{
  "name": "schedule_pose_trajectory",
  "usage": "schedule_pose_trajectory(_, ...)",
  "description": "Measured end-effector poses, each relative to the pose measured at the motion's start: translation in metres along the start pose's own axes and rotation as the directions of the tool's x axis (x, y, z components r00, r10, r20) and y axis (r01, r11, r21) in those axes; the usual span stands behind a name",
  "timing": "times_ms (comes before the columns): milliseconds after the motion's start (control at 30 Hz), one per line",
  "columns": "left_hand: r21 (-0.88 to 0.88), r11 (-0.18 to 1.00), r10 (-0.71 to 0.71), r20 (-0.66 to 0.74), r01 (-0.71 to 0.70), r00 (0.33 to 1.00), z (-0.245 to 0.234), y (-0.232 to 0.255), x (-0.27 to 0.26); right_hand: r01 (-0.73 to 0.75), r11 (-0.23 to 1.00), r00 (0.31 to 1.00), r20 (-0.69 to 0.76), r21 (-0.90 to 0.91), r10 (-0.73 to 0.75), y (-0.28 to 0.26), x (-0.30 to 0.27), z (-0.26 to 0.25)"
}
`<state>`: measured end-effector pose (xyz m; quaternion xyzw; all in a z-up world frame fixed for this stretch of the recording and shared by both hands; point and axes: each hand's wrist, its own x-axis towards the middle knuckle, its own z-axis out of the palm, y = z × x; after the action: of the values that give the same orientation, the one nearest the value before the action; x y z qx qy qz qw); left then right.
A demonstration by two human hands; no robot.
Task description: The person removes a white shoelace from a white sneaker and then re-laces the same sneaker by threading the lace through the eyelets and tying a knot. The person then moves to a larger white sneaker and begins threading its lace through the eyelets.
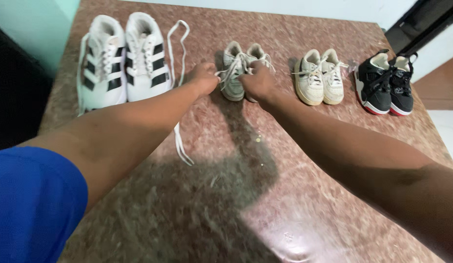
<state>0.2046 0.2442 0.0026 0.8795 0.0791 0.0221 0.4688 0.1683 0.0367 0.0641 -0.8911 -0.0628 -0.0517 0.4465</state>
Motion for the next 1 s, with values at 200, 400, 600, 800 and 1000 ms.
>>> schedule_pose_trajectory(200, 0.048, 0.993, 0.113, -0.146, -0.107, 0.983, -0.069, -0.005, -0.040, -0.258, 0.936, 0.964, 0.130, 0.241, 0.233, -0.018, -0.020, 0.007)
schedule_pose_trajectory(400, 0.028, 0.994, -0.096, -0.253, 0.106, 0.963, -0.134, -0.021, -0.091, -0.364, 0.833, 0.897, 0.397, 0.416, 0.193, -0.030, -0.039, 0.042)
schedule_pose_trajectory(600, 0.056, 0.992, -0.078, -0.413, 0.110, 0.907, -0.184, -0.045, -0.119, -0.609, 0.621, 0.757, 0.596, 0.493, 0.270, -0.053, -0.037, 0.072)
schedule_pose_trajectory(800, -0.494, 0.788, -0.443, -0.040, 0.368, 0.895, -0.207, -0.049, -0.139, -0.647, 0.586, 0.708, 0.670, 0.488, 0.224, -0.069, -0.024, 0.092)
schedule_pose_trajectory(1000, -0.517, 0.775, -0.385, 0.069, 0.363, 0.920, -0.204, -0.070, -0.117, -0.662, 0.589, 0.663, 0.729, 0.464, 0.170, -0.071, -0.007, 0.119)
